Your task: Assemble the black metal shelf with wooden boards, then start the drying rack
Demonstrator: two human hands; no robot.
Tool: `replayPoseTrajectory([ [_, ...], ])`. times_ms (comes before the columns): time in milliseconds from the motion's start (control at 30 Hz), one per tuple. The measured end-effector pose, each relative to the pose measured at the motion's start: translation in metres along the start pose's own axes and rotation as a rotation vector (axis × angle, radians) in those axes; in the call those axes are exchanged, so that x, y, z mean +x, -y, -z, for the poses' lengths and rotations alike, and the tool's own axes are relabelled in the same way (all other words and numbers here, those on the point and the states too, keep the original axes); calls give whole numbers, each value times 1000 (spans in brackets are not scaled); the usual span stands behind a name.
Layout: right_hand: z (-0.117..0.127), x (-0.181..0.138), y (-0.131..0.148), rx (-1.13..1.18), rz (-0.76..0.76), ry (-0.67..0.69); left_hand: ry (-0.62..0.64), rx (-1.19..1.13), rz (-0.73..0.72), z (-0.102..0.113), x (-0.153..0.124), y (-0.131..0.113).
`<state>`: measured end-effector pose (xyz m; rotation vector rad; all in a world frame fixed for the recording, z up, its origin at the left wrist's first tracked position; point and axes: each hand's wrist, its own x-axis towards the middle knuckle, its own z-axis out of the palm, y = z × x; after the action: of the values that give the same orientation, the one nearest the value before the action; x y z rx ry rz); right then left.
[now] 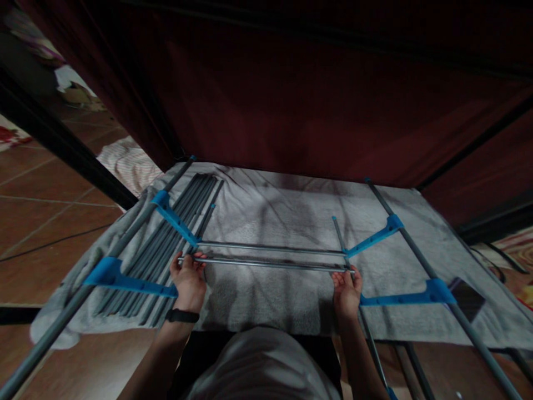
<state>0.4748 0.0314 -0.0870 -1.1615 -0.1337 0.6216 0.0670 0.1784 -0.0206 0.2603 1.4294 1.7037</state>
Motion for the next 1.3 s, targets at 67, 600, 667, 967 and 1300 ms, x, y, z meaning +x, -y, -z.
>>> replayPoseTrajectory([
  [67, 0, -1, 1, -12, 4, 12, 2, 8, -2, 1, -1, 0],
  [600, -7, -8, 3, -12, 32, -12, 34, 29, 16, 5, -2, 5],
  [667, -7, -8, 3, -14, 46, -5, 43, 38, 20, 7, -2, 5],
  [967, -8, -10, 5, -21, 44, -24, 64, 41, 35, 12, -1, 9],
  [1300, -8, -10, 5, -38, 32, -42, 68, 38, 46, 11, -1, 9],
])
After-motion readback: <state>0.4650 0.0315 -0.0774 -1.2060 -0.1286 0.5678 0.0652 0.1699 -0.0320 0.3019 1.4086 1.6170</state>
